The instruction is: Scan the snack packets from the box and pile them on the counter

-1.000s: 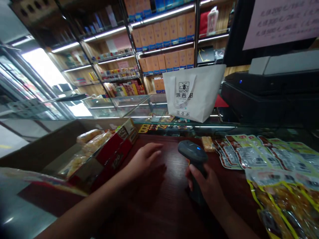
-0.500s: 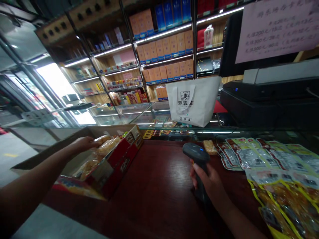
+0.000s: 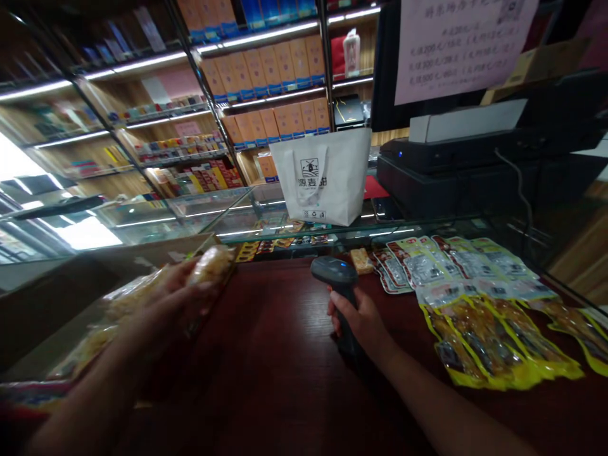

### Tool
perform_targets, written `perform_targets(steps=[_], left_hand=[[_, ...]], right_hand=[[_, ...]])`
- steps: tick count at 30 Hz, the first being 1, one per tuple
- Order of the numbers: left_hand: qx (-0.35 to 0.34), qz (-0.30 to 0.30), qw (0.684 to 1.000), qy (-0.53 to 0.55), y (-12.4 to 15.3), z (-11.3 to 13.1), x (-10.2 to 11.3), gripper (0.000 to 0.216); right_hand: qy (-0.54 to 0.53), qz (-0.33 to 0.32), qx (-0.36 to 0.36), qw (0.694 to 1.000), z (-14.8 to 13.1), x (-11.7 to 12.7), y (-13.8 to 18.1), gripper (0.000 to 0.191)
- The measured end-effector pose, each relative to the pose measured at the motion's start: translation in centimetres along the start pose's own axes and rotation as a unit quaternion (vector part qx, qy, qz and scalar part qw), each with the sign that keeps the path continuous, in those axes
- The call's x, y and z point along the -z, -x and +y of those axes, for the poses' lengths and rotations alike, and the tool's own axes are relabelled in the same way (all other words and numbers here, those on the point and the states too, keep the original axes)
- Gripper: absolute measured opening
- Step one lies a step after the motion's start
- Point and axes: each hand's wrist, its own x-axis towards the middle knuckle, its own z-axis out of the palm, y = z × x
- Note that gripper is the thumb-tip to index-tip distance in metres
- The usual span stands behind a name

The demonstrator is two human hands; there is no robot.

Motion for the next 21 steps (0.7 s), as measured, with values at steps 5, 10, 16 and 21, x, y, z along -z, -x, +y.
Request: perform_targets(steps=[5, 10, 16, 21], left_hand=[[0.223, -0.075, 0.947, 0.218, -0.5, -6.7, -8.0, 0.026], [0.244, -0.049, 0.927, 0.281, -2.9, -9.4, -8.2, 0.016], [0.162, -0.086, 0.951, 0.249, -2.7, -9.7, -8.3, 0.042], [0.148, -0.064, 0.962, 0.219, -2.7, -10.1, -8.3, 0.067]], right_hand=[[0.001, -0.009, -0.011, 1.000, 0.0, -0.1, 0.2, 0.044], [0.029, -0.024, -0.016, 0.999, -0.5, 0.1, 0.1, 0.047], [0.061, -0.042, -0.016, 0.997, -0.4, 0.7, -0.2, 0.044], [0.070, -0.027, -0.023, 0.997, -0.4, 0.5, 0.1, 0.041]])
